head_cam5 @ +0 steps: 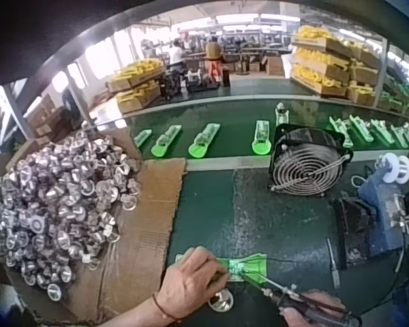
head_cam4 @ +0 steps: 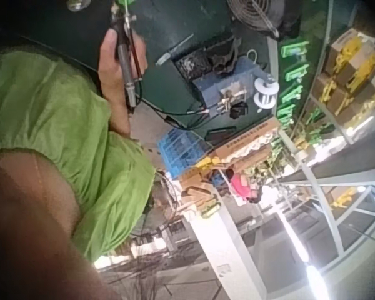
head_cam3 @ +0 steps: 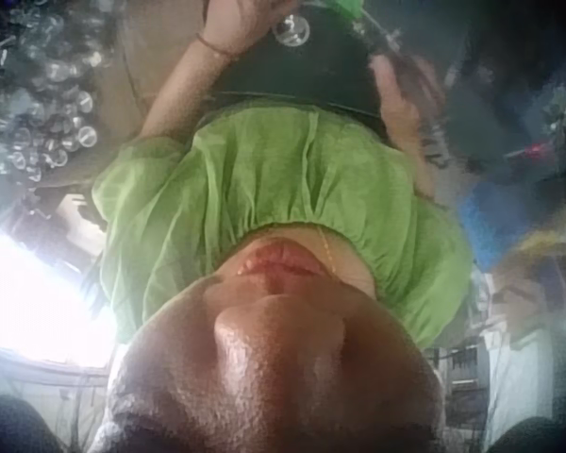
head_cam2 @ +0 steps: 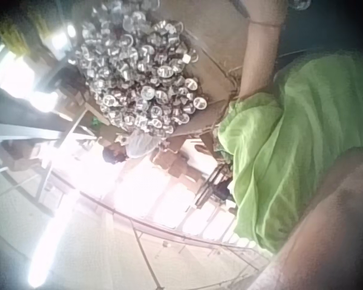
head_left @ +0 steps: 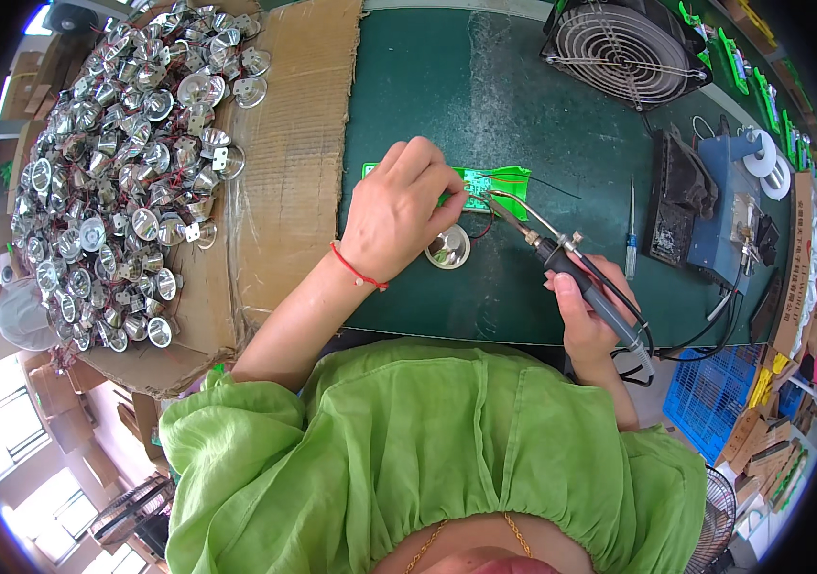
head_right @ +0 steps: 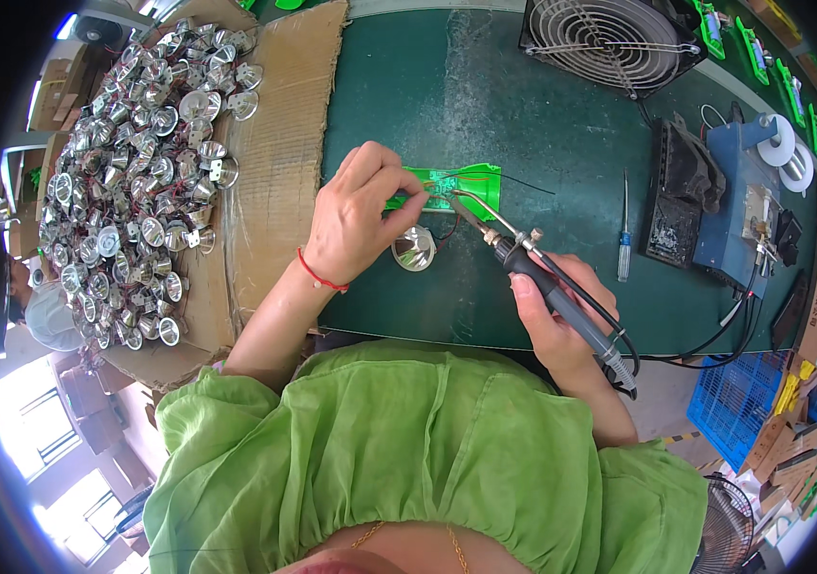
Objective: The person solders electrical components onto flashlight casings using a soldering iron and assembles the parts before placing the flashlights onto a conveyor belt.
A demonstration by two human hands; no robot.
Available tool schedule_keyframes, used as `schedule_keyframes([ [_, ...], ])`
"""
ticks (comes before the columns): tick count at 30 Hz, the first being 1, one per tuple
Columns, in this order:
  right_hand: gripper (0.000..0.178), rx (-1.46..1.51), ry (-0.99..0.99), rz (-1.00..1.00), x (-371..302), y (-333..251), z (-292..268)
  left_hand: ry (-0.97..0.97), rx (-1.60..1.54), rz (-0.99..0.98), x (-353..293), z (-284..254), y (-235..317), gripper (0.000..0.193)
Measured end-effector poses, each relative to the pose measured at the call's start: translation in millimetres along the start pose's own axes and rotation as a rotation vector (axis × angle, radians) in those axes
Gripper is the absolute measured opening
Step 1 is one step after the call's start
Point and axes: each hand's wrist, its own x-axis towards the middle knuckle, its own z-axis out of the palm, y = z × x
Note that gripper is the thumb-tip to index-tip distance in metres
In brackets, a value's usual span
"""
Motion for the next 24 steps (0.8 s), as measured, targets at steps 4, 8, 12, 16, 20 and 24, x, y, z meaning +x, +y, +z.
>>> schedule_keyframes([
  [4,0.023,-0.003,0.009,0.001,0.6,2.4,1.2,0.046,0.075,0.005,-2.3,3.6,-1.6,0.015],
  [8,0.023,0.022,0.035,0.031,1.5,-1.2,3.6,0.074,0.117,0.036,-2.2,3.6,-0.2,0.017],
  [12,0.023,0.048,0.037,0.057,2.7,-1.0,5.2,0.065,0.122,0.045,-2.7,5.7,-2.8,0.017],
  [16,0.023,0.034,0.034,0.037,3.2,-0.6,6.5,0.055,0.120,0.046,-3.5,4.5,-2.1,0.017],
  [20,0.022,0.062,0.032,0.065,3.9,-2.3,8.7,0.058,0.112,0.050,-3.9,3.5,-2.8,0.017],
  [24,0.023,0.040,0.023,0.036,4.5,1.7,9.5,0.038,0.091,0.030,-4.9,3.4,-2.0,0.018],
])
